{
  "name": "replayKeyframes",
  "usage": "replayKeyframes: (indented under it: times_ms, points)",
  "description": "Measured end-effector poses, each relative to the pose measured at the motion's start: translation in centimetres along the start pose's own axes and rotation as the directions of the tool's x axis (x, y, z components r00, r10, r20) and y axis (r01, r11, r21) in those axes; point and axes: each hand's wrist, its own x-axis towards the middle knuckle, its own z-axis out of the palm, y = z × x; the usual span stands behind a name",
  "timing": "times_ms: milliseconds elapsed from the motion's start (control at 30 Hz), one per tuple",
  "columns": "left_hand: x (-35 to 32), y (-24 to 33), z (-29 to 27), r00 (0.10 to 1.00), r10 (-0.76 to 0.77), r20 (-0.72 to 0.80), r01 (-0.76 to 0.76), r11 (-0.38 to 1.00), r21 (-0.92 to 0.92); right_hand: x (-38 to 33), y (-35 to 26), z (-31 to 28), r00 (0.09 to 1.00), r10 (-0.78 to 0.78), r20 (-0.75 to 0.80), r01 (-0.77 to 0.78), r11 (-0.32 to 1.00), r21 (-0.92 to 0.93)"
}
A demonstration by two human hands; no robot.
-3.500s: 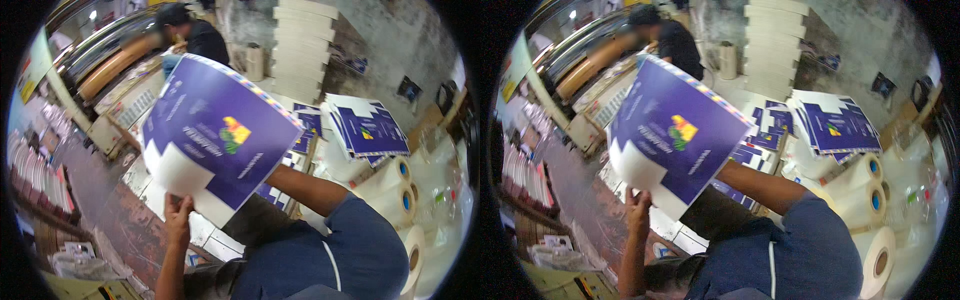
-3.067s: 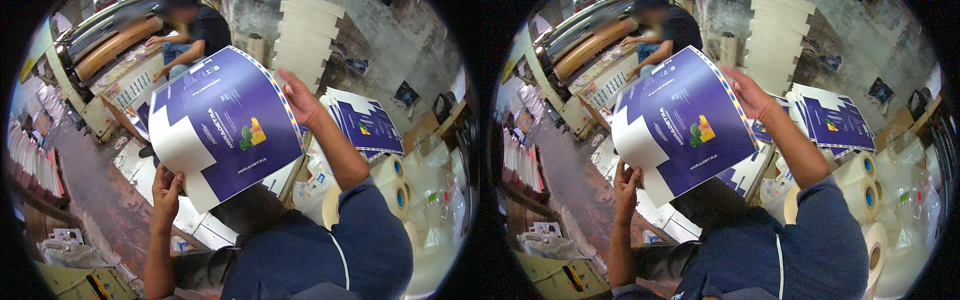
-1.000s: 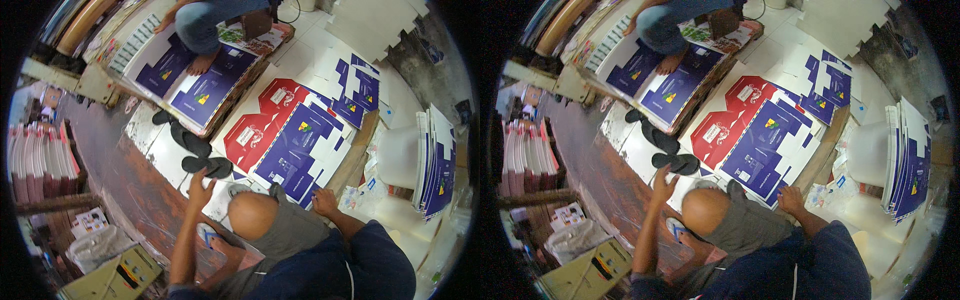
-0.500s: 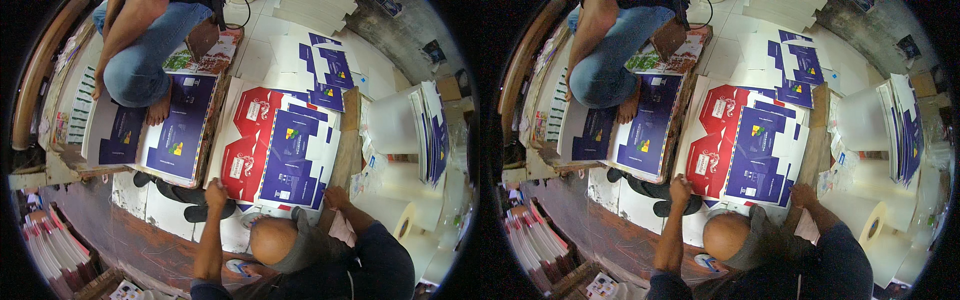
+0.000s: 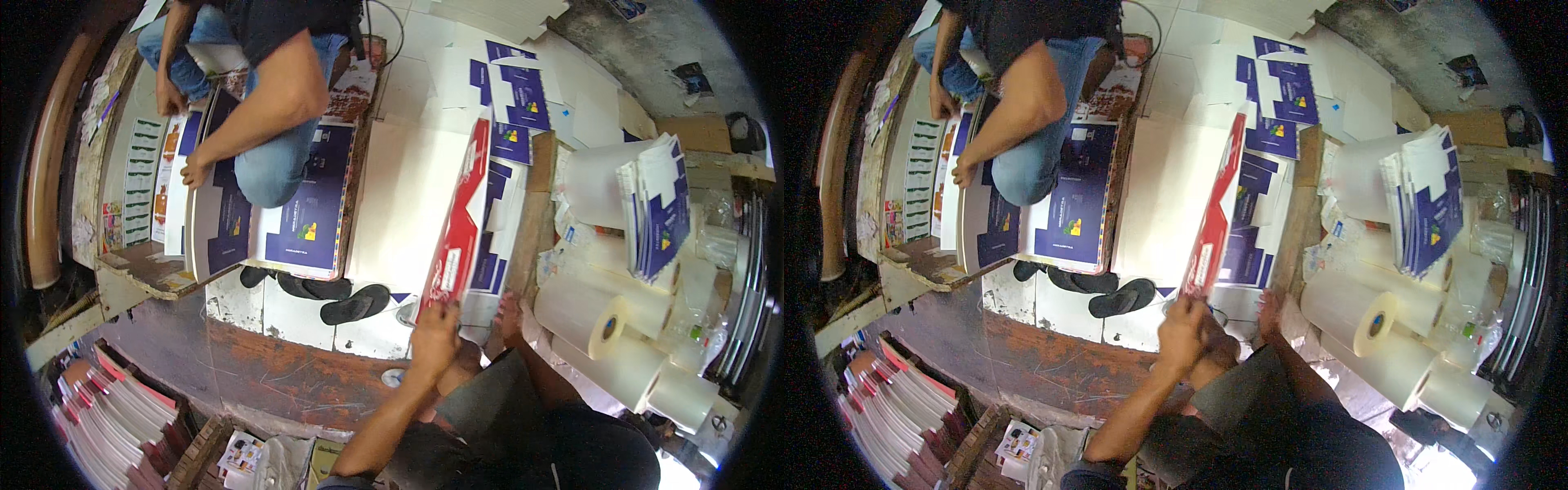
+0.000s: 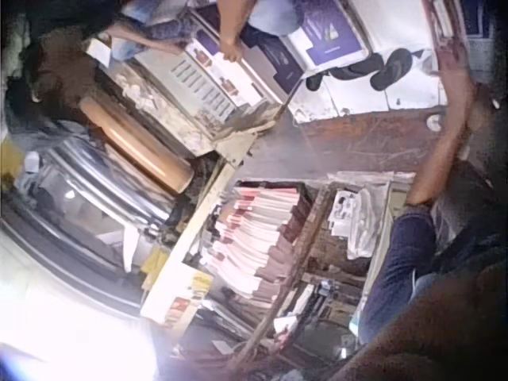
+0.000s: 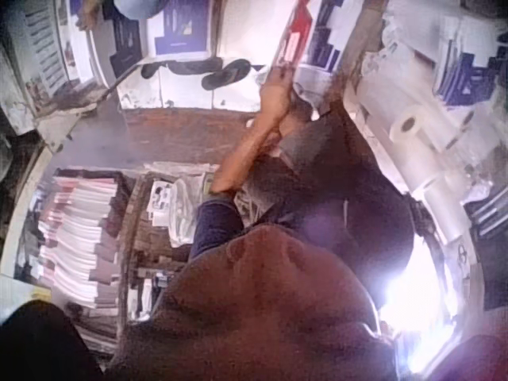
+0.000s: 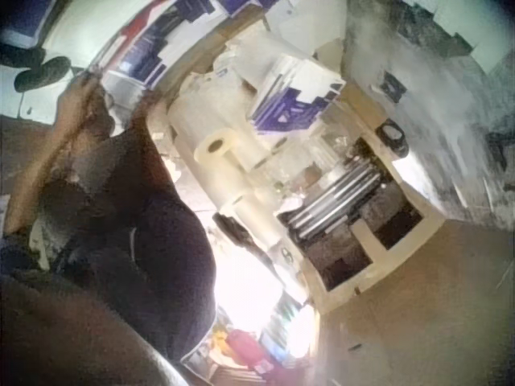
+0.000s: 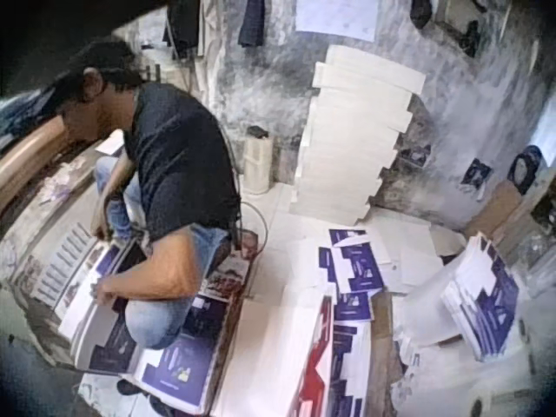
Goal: The person folds large, flat, purple printed cardboard sheets into box shapes. They use a small metal tool to crease the fold lines and then fold the flaps inward to form the box structure. The person handles the sheets one at a time, stacking the finished boxes on the floor.
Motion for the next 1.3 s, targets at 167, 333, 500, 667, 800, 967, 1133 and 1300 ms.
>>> replayKeyframes:
  times_ms: [167, 333, 500, 667, 800, 967, 1133, 1300]
  points:
    - [-4.9, 9.8, -0.7, 0.962, 0.183, 0.200, -0.180, 0.983, -0.033, -18.5, -17.8, 5.4, 0.886, -0.126, 0.447, -0.011, 0.956, 0.292]
    - [-9.4, 14.2, -1.5, 0.934, 0.142, 0.327, -0.102, 0.985, -0.137, -22.5, -18.5, 2.7, 0.958, -0.227, 0.176, 0.268, 0.927, -0.264]
    - [-13.1, 14.0, -4.4, 0.968, 0.047, 0.248, 0.062, 0.908, -0.414, -25.0, -14.5, 1.2, 0.969, -0.226, 0.097, 0.244, 0.931, -0.270]
    - [-14.8, 10.5, -4.9, 0.937, -0.102, 0.335, 0.288, 0.768, -0.572, -34.6, -13.1, 3.8, 0.933, -0.277, 0.230, 0.351, 0.839, -0.416]
    - [-16.4, 10.1, -7.6, 0.939, 0.002, 0.345, 0.198, 0.814, -0.545, -41.1, -14.0, 5.0, 0.918, -0.276, 0.285, 0.372, 0.849, -0.376]
    - [-18.5, 10.2, -10.4, 0.919, 0.023, 0.394, 0.317, 0.554, -0.770, -44.9, -13.6, 4.9, 0.937, -0.138, 0.321, 0.235, 0.929, -0.286]
    - [-20.2, 9.8, -9.6, 0.881, -0.026, 0.472, 0.461, 0.262, -0.848, -43.4, -10.9, 3.5, 0.924, -0.156, 0.349, 0.267, 0.916, -0.298]
    - [-21.1, 8.2, -8.2, 0.761, -0.034, 0.647, 0.643, 0.165, -0.748, -42.4, -9.2, 2.6, 0.920, -0.201, 0.336, 0.313, 0.892, -0.325]
